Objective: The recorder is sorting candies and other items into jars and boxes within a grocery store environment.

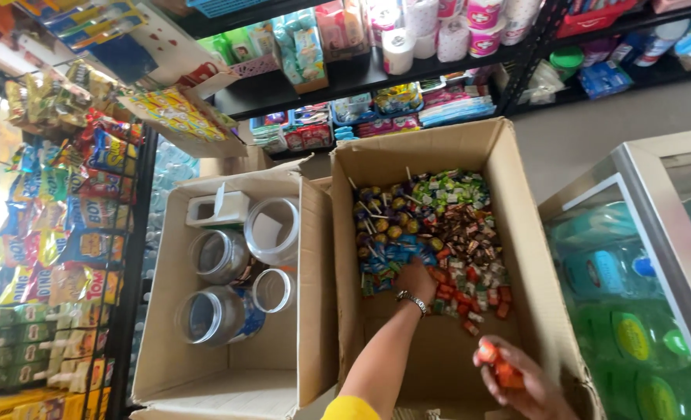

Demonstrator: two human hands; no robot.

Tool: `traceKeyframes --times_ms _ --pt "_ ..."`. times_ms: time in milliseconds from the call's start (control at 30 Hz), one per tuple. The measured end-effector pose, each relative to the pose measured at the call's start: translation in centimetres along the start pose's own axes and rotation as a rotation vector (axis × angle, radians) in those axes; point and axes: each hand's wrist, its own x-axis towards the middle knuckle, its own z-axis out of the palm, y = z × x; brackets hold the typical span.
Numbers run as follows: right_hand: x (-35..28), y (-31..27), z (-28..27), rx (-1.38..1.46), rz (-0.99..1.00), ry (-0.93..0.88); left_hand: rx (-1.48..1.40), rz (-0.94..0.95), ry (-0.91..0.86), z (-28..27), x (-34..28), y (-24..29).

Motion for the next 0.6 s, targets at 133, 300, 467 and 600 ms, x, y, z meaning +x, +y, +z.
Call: traceKeyframes --times_ms 133,300,467,600 --pt "-1.0 2.5 -1.8 0.08 0.133 0.033 0.084 -0.036 -0.023 4.2 1.9 -1.9" --pt "-1.1 2.6 -1.7 0.142 0.257 0.086 0.17 -0.077 -0.053 4.4 2.1 -1.5" --pt "-0.2 2.9 -2.8 0.25 0.259 0.199 0.153 -0.029 -0.044 0.8 0.3 -0.5" --pt "3.1 0.5 -0.2 0.42 0.129 -0.293 -0.462 -0.112 -0.094 -3.2 -2.3 -1.0"
